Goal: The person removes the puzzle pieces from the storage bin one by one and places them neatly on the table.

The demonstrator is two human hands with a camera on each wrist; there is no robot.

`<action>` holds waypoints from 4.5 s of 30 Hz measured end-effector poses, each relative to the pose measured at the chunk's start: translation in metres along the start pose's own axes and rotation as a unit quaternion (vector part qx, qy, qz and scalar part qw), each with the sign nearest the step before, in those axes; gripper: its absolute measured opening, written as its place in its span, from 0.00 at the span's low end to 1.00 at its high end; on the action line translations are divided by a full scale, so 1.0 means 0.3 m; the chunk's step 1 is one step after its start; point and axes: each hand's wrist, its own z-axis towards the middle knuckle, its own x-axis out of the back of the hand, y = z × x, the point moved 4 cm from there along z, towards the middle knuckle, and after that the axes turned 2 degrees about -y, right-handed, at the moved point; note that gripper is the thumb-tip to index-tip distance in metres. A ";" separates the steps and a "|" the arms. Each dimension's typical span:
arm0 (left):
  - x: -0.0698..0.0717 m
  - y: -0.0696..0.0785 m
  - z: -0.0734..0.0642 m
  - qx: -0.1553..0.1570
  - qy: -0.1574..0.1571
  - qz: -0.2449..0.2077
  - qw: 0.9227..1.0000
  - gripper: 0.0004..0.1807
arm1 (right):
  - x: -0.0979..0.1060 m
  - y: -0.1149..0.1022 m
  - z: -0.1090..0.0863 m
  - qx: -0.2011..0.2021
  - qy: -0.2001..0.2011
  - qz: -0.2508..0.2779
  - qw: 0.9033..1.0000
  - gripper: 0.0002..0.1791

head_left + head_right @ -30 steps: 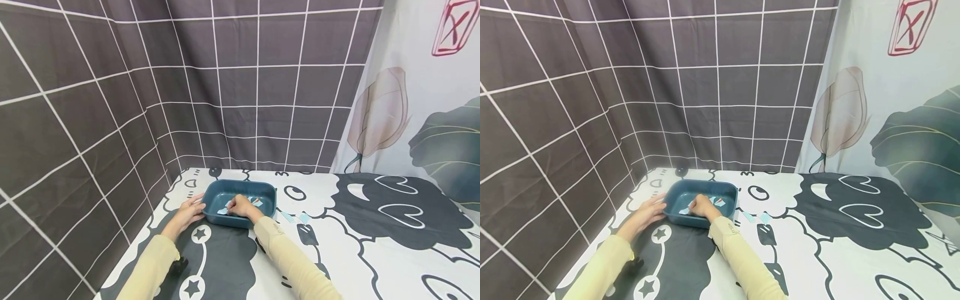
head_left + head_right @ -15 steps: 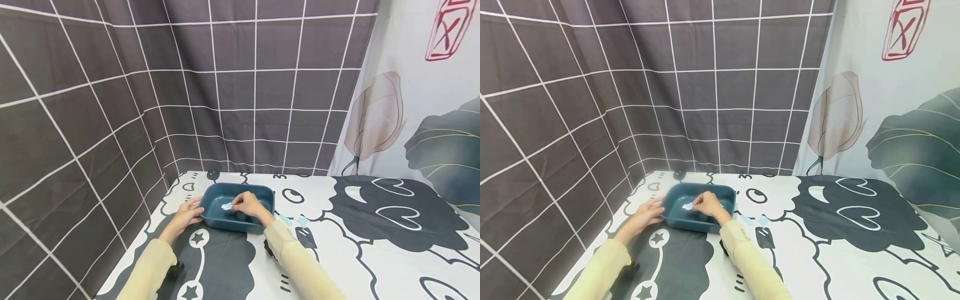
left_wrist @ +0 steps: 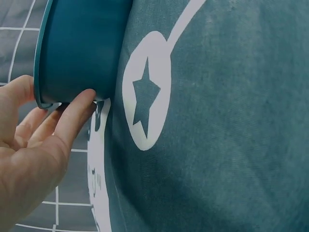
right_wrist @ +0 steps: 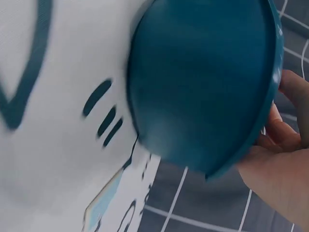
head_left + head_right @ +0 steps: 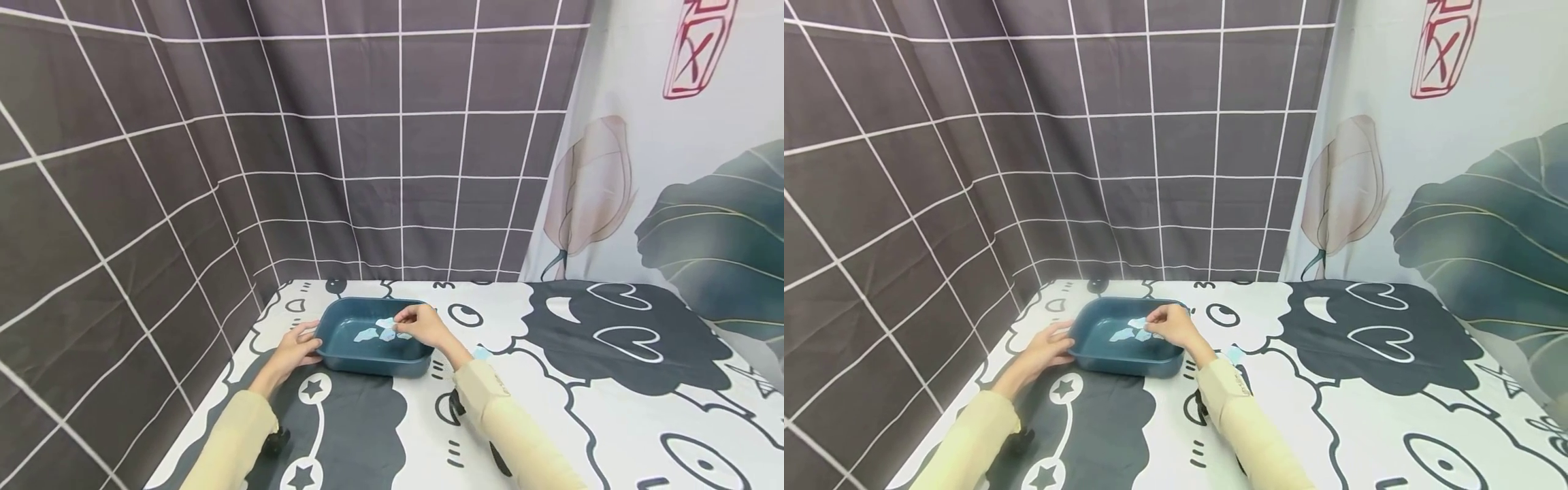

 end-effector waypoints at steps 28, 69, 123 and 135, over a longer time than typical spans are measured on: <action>0.003 -0.004 -0.007 0.006 -0.021 0.014 1.000 0.31 | 0.372 0.270 -0.307 -0.158 0.109 -0.029 0.981 0.15; 0.005 -0.006 -0.016 0.006 -0.005 0.026 1.000 0.31 | 0.410 0.308 -0.404 -0.255 0.113 -0.027 0.960 0.16; 0.006 0.001 -0.007 -0.020 0.037 0.017 0.999 0.28 | -0.088 0.056 0.052 -0.252 0.176 0.138 0.942 0.26; 0.010 0.013 0.004 -0.038 0.036 0.027 0.998 0.28 | -0.156 0.349 0.208 -0.265 0.111 0.091 0.954 0.33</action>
